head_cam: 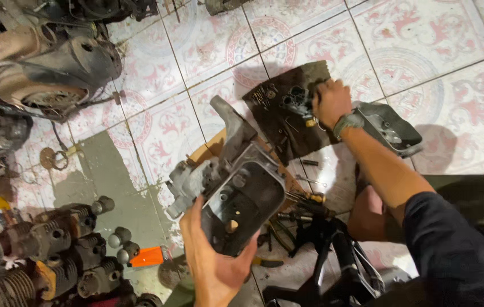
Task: The person disassembles a small engine casing, removes a bolt, and cleans the interior surfaces with a cloth. They then place the casing on a wooden block and continue wiping the inside before handling a separate metal component.
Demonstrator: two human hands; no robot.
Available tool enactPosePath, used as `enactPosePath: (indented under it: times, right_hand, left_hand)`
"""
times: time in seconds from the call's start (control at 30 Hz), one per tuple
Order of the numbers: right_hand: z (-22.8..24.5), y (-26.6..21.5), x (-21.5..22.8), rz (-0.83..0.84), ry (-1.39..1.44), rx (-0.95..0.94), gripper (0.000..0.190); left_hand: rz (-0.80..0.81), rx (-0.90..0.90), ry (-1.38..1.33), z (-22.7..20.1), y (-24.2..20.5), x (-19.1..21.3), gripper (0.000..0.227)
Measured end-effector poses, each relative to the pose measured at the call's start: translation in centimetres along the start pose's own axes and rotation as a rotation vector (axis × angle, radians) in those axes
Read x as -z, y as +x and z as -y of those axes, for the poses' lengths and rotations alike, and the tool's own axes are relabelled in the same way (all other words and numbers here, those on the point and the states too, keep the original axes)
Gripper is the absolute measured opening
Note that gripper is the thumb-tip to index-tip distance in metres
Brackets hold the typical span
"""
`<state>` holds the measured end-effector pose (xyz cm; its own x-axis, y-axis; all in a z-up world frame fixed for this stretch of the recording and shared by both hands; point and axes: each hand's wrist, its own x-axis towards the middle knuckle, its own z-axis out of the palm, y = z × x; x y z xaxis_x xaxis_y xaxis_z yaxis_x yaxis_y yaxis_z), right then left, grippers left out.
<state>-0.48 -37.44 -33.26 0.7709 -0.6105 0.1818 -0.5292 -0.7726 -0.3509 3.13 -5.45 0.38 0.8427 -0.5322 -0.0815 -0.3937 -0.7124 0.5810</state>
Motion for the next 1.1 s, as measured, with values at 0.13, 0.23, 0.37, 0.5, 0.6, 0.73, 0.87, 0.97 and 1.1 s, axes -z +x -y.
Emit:
enactPosePath:
  times: [0.13,0.23,0.37,0.5,0.6,0.73,0.87,0.97,1.1]
  right_hand:
    - [-2.7,4.4,-2.7,0.277,-0.136,-0.052,0.029]
    - [-3.2,6.3,-4.6,0.451,-0.167,-0.099,0.031]
    - [-3.8,6.0,-8.0,0.482,-0.31,-0.122,0.031]
    - [-4.0,6.1,-8.2,0.385,-0.242,-0.24,0.031]
    - [-4.7,6.0,-8.9,0.42,-0.199,-0.269,0.033]
    - [-3.1,6.5,-6.3,0.385,0.08,-0.282,0.036]
    - [-1.5,8.0,-3.6,-0.104,0.399,0.039,0.017]
    - [4.4,8.8,6.0,-0.014,0.612,-0.051,0.019]
    - [14.7,7.4,21.8,0.395,0.954,-0.212,0.022]
  left_hand:
    - [0.061,0.046,0.0,-0.4,2.1,-1.4,0.095]
    - [0.131,0.198,0.005,-0.6,3.0,-2.3,0.1]
    - [0.165,0.219,0.044,-0.5,3.6,-2.8,0.097]
    - [0.132,0.086,0.04,-0.8,3.9,-3.1,0.093]
    - [0.15,0.145,0.005,-1.0,3.8,-3.1,0.093]
    - [0.186,0.209,0.032,-0.3,3.5,-2.8,0.099]
    - [0.093,0.048,-0.011,0.5,2.9,-1.9,0.095]
    - [0.056,0.046,-0.015,1.3,1.7,-1.0,0.095]
    - [0.013,0.009,-0.046,2.1,-0.2,0.6,0.092]
